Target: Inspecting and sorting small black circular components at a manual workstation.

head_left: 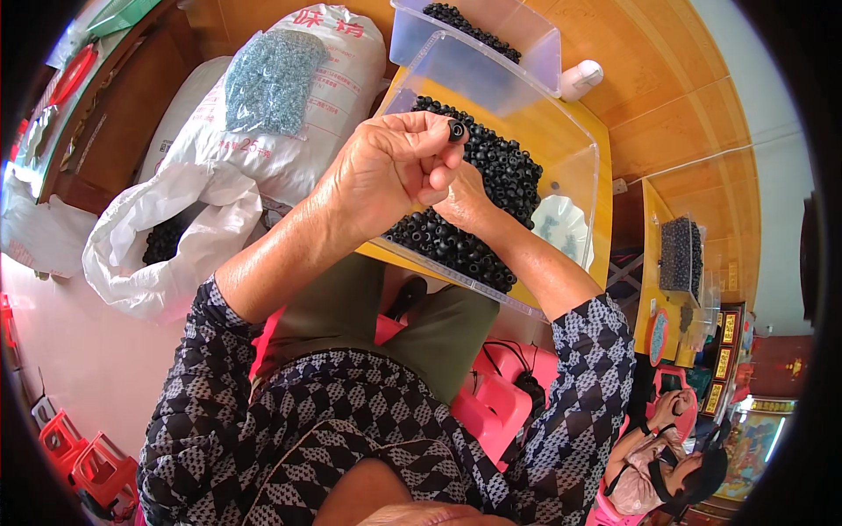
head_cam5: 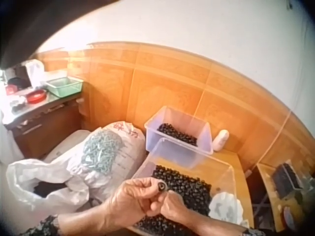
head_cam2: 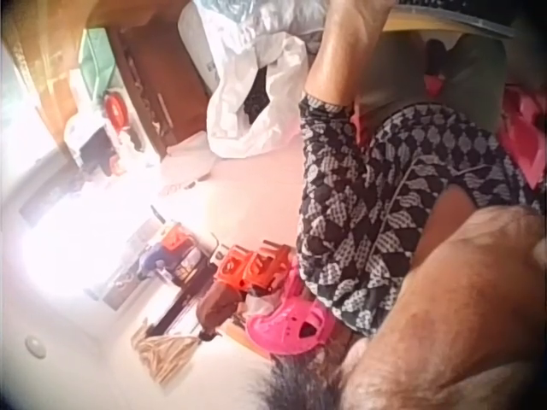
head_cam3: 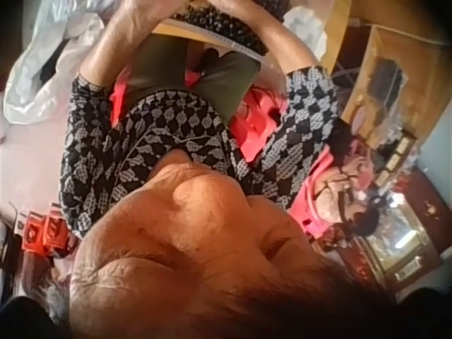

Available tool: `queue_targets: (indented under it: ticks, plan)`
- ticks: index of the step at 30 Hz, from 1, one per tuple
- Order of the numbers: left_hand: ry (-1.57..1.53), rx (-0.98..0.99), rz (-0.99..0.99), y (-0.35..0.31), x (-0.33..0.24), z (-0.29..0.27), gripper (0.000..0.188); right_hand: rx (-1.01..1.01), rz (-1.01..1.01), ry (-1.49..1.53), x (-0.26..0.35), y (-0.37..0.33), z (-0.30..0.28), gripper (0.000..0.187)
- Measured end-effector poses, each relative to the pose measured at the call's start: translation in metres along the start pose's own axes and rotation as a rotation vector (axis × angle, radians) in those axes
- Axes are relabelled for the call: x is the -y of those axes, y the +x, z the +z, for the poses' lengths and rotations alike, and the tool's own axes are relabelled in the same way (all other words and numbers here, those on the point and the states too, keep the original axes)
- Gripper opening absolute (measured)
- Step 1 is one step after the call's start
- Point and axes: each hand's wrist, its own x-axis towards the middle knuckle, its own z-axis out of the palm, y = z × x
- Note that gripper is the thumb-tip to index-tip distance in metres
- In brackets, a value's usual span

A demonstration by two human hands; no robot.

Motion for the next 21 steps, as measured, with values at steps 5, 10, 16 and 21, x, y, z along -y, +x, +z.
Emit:
queue_targets:
  ticks: [5, 10, 16, 21]
  plan:
    - [-0.012, 0.066, 0.008, 0.002, 0.0, -0.005, 0.019, 0.003, -0.099, -0.221, 0.032, 0.002, -0.008, 0.006]
    - [-0.013, 0.039, 0.012, 0.002, -0.001, -0.003, 0.019, -0.043, -0.087, -0.222, 0.038, 0.008, -0.005, 0.003]
    - [-0.009, 0.078, 0.035, 0.004, 0.002, -0.007, 0.018, -0.128, -0.166, 0.11, 0.025, 0.016, 0.02, 0.012]
    - [0.004, 0.08, 0.051, 0.002, 0.001, -0.004, 0.017, -0.045, -0.18, 0.119, 0.049, 0.008, 0.006, 0.018]
